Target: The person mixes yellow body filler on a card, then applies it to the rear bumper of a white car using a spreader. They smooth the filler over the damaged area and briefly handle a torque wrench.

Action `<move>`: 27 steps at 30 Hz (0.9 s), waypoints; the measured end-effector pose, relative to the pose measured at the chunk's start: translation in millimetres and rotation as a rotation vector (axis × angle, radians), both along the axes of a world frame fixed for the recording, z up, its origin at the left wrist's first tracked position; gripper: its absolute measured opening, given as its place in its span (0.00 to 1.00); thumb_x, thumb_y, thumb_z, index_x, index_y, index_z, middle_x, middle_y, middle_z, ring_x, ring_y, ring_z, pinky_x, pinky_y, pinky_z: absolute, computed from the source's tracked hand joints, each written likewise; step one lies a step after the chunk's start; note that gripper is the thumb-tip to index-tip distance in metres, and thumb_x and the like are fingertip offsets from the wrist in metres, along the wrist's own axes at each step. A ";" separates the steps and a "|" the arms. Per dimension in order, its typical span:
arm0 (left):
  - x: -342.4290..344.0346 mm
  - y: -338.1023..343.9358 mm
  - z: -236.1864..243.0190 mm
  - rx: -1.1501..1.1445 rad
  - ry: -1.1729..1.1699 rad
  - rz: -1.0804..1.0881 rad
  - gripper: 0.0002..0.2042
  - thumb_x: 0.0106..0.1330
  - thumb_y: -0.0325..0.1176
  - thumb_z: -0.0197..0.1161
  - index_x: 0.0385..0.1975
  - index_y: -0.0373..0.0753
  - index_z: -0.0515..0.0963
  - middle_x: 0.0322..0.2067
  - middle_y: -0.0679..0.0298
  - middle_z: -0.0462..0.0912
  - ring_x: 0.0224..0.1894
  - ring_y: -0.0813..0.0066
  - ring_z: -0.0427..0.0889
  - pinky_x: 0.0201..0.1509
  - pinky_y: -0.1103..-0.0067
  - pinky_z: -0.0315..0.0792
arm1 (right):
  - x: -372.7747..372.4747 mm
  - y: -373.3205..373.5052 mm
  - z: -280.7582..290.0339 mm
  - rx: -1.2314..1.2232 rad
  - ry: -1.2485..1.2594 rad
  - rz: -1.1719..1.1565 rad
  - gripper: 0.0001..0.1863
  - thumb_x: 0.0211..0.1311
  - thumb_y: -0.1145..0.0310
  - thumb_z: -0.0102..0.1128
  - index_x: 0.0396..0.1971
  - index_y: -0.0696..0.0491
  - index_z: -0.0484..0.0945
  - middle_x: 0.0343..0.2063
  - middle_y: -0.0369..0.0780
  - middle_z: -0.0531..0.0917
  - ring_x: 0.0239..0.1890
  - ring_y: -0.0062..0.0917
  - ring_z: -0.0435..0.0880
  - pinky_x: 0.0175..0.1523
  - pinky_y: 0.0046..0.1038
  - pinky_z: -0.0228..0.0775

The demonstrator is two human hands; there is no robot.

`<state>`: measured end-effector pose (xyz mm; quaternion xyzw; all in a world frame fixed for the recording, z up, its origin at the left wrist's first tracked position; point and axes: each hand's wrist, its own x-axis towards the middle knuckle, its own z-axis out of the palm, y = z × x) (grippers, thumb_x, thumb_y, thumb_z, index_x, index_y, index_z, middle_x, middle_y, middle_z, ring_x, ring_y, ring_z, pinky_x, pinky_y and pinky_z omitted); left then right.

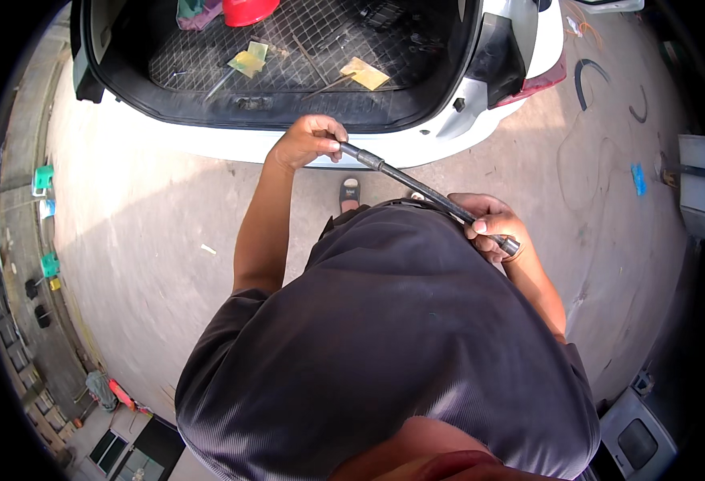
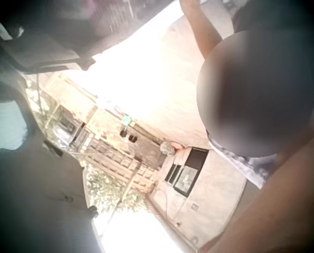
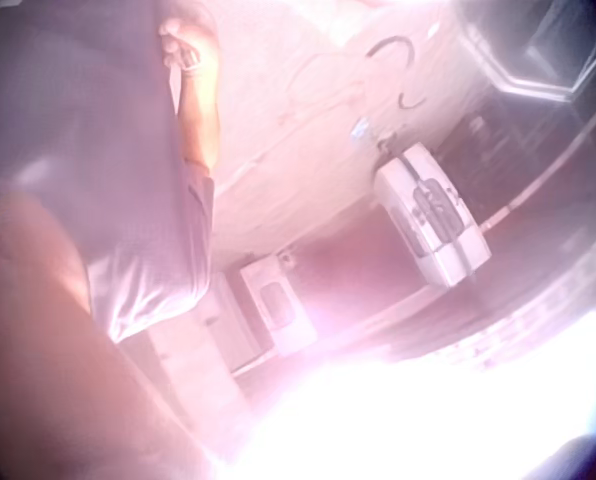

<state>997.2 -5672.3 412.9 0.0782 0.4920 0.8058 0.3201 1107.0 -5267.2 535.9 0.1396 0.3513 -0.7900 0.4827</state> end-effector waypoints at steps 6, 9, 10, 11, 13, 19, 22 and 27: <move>-20.9 -1.4 -8.1 -0.015 0.016 -0.119 0.11 0.53 0.26 0.72 0.34 0.31 0.79 0.35 0.59 0.79 0.33 0.72 0.80 0.32 0.78 0.79 | 7.2 -13.9 3.0 0.032 -0.038 -0.050 0.39 0.52 0.71 0.65 0.64 0.71 0.63 0.20 0.35 0.75 0.11 0.13 0.69 0.10 0.17 0.58; -37.6 0.3 -1.8 -0.041 0.065 -0.203 0.11 0.55 0.26 0.71 0.35 0.30 0.79 0.33 0.60 0.81 0.31 0.73 0.81 0.34 0.77 0.79 | 13.1 -16.9 5.6 0.048 -0.055 -0.090 0.40 0.52 0.72 0.64 0.65 0.71 0.62 0.19 0.34 0.74 0.11 0.13 0.67 0.10 0.17 0.60; -43.1 2.1 -2.1 -0.031 0.061 -0.199 0.11 0.55 0.26 0.71 0.35 0.30 0.79 0.32 0.60 0.81 0.31 0.73 0.81 0.34 0.77 0.79 | 16.0 -15.8 5.7 0.037 -0.050 -0.102 0.40 0.52 0.73 0.63 0.65 0.71 0.62 0.19 0.34 0.73 0.11 0.12 0.66 0.10 0.17 0.60; -48.0 1.2 -1.8 -0.023 0.058 -0.189 0.11 0.55 0.26 0.71 0.35 0.30 0.79 0.32 0.60 0.81 0.31 0.73 0.81 0.34 0.77 0.79 | 17.8 -16.1 5.6 0.024 -0.043 -0.107 0.39 0.52 0.73 0.63 0.65 0.71 0.61 0.18 0.33 0.73 0.11 0.12 0.65 0.10 0.17 0.60; -59.3 -2.2 -7.0 0.040 0.022 -0.180 0.10 0.56 0.26 0.69 0.36 0.31 0.78 0.29 0.61 0.80 0.31 0.73 0.82 0.36 0.77 0.80 | 23.6 -15.8 4.7 -0.021 0.007 -0.139 0.39 0.52 0.73 0.62 0.66 0.71 0.61 0.18 0.33 0.72 0.11 0.12 0.65 0.10 0.17 0.60; -124.9 11.8 -108.1 0.000 -0.224 -0.016 0.06 0.62 0.25 0.66 0.37 0.36 0.79 0.31 0.64 0.82 0.32 0.74 0.82 0.40 0.77 0.80 | 43.1 -14.6 3.6 -0.088 0.001 -0.309 0.39 0.53 0.75 0.62 0.66 0.69 0.62 0.17 0.34 0.74 0.11 0.14 0.69 0.10 0.18 0.62; -166.2 30.4 -127.6 -0.072 -0.261 0.149 0.06 0.63 0.27 0.68 0.37 0.35 0.79 0.33 0.59 0.83 0.36 0.68 0.84 0.44 0.71 0.81 | 41.3 -16.1 3.7 -0.080 0.047 -0.315 0.38 0.54 0.76 0.62 0.66 0.69 0.62 0.17 0.35 0.74 0.12 0.15 0.70 0.11 0.19 0.64; -216.4 97.0 -88.8 -0.300 -0.264 0.276 0.26 0.63 0.32 0.71 0.57 0.26 0.69 0.57 0.41 0.75 0.55 0.51 0.80 0.55 0.62 0.80 | 59.3 -10.1 7.7 0.015 0.122 -0.358 0.39 0.54 0.76 0.63 0.67 0.68 0.61 0.21 0.38 0.77 0.13 0.17 0.71 0.12 0.21 0.68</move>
